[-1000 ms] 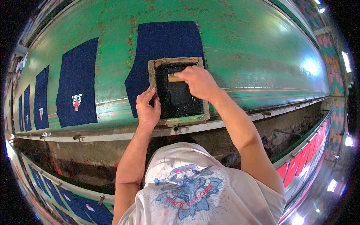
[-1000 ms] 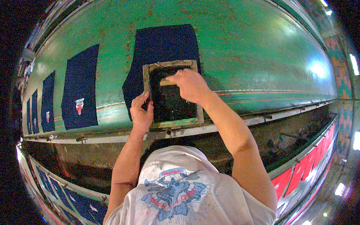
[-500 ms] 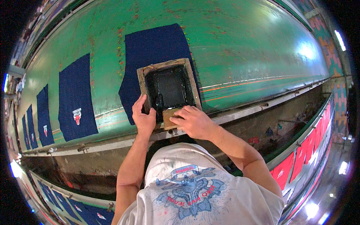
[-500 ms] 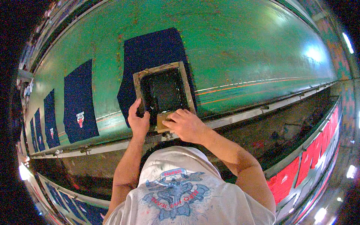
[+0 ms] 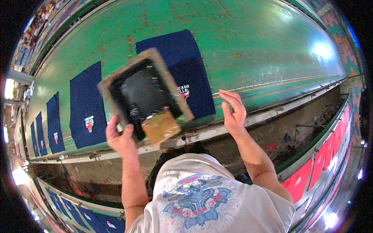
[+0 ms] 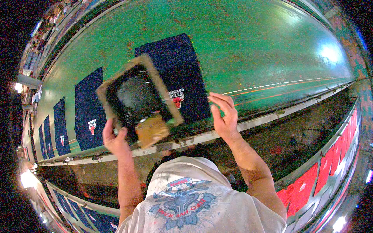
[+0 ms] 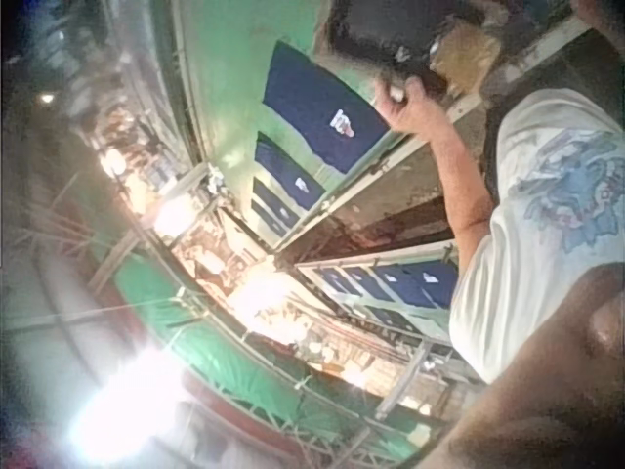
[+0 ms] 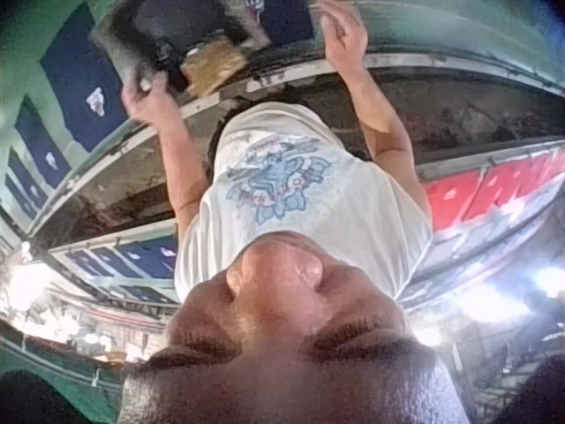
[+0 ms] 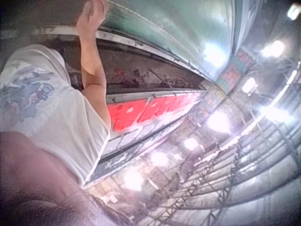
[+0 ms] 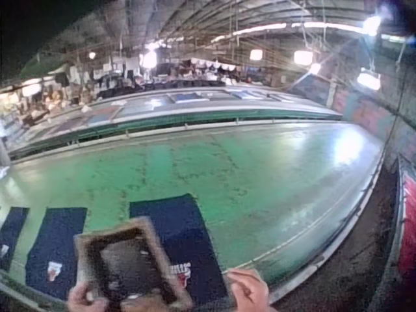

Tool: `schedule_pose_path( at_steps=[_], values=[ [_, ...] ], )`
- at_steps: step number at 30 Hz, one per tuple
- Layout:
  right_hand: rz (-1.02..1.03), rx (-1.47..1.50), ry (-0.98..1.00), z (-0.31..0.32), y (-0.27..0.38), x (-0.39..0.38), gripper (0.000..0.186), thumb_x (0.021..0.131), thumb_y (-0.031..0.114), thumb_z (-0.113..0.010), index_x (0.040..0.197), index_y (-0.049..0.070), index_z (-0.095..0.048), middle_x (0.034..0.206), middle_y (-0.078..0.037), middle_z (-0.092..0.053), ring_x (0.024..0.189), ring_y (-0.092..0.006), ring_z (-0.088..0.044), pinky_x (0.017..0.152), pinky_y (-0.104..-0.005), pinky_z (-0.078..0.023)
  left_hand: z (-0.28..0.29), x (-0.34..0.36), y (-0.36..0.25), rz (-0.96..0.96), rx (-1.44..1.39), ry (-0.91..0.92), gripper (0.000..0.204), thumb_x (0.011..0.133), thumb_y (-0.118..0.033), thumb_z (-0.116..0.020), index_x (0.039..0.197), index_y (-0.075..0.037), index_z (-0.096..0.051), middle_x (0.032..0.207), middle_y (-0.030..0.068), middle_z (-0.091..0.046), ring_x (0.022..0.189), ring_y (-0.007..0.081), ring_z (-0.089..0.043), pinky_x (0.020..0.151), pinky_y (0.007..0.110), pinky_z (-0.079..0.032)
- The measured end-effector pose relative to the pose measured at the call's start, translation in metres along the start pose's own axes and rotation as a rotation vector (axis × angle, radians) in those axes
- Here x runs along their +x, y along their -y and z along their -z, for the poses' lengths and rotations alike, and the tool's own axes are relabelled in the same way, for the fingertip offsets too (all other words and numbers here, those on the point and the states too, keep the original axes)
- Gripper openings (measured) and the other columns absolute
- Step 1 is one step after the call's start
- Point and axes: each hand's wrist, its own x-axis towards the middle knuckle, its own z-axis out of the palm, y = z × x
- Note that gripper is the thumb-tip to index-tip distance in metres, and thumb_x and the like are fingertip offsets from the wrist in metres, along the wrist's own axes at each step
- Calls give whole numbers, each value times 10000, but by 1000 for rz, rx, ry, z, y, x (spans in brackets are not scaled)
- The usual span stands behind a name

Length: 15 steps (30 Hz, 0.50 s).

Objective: The person uses a squeegee to pull black ink across a screen printing frame, imprinting a logo onto a series of t-shirts laid out on a green workbench. The shirts are handled one at a time in a linear sequence.

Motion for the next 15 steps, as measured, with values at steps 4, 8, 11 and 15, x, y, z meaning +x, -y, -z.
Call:
schedule_pose_path(
  at_steps=[4, 8, 11, 15],
  values=[
    [-16, 30, -97, -3, -3, 2, 274, 1014, 4, -683, 1274, 32, -765, 1351, -150, -765, 1257, -304, -705, 1128, -427, -523, 101, 31, -23, -8, -21, -249, 650, 824, 185, -716, 1455, 43, -650, 1463, 170, -696, 1317, 269, -668, 1178, 412, -502],
    [-67, 114, -184, -20, 6, 10, 248, 1075, -5, -631, 1283, 28, -762, 1339, -141, -765, 1236, -237, -715, 1093, -373, -550, 208, 35, -29, -32, -58, -436, 609, 869, 177, -692, 1458, 26, -654, 1463, 154, -688, 1286, 260, -665, 1157, 406, -507],
    [-206, 245, -189, -47, 26, 16, 247, 1119, 22, -591, 1302, 18, -758, 1342, -111, -760, 1249, -201, -699, 1059, -349, -563, 283, 25, -30, -18, 28, -589, 618, 876, 149, -724, 1466, -29, -677, 1404, 102, -699, 1208, 242, -654, 1083, 382, -522],
    [-139, 245, -104, -111, 60, 22, 271, 1129, 44, -576, 1331, 12, -754, 1343, -113, -756, 1253, -202, -704, 1053, -364, -572, 373, 11, -23, -3, -4, -744, 644, 868, 143, -746, 1473, -73, -698, 1369, 78, -686, 1236, 260, -623, 1169, 423, -477]
  ],
)
